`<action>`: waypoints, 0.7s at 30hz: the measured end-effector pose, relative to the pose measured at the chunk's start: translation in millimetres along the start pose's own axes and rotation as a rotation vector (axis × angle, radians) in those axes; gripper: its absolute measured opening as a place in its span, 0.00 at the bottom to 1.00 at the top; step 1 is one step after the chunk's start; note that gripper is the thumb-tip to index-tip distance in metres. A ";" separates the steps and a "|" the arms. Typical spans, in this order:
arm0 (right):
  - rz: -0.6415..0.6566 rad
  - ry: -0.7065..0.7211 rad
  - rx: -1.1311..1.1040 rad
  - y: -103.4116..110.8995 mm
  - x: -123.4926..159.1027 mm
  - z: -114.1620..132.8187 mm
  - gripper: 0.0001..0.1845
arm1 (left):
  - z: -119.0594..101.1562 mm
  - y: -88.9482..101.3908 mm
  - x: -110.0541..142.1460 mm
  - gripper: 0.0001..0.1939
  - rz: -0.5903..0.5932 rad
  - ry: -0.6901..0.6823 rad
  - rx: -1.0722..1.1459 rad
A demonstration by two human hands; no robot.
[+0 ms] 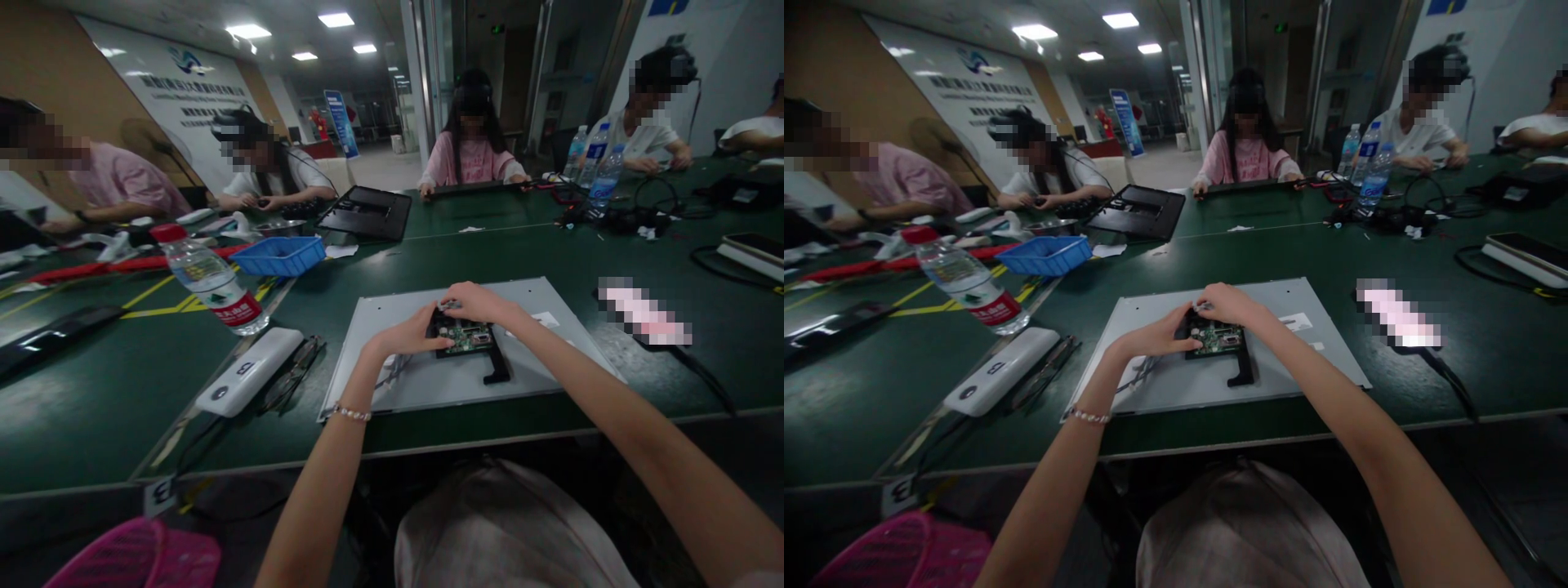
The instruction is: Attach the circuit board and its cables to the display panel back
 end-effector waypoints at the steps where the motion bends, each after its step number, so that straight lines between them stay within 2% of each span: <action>1: 0.019 0.029 0.004 -1.1 -0.9 2.4 0.15 | 0.5 -0.4 -0.2 0.43 0.004 0.000 0.002; 8: 0.057 0.076 0.049 -2.3 -4.3 10.3 0.12 | 4.3 -1.8 -0.4 0.44 0.018 0.043 0.009; 18: 0.023 0.130 0.066 -5.2 -4.5 3.9 0.12 | 5.7 -2.9 -0.2 0.46 0.028 0.064 0.002; 21: 0.053 0.141 0.091 -3.3 -7.8 3.8 0.12 | 5.6 -2.3 0.0 0.45 0.027 0.066 0.000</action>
Point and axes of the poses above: each hand's wrist, its own x-axis away from the middle knuckle, its own y-axis out of the back of the hand, z = x × y, the point moved 4 cm from there along -x, towards the middle knuckle, and after that the axes turned 1 degree about -y, right-handed, at the moved point
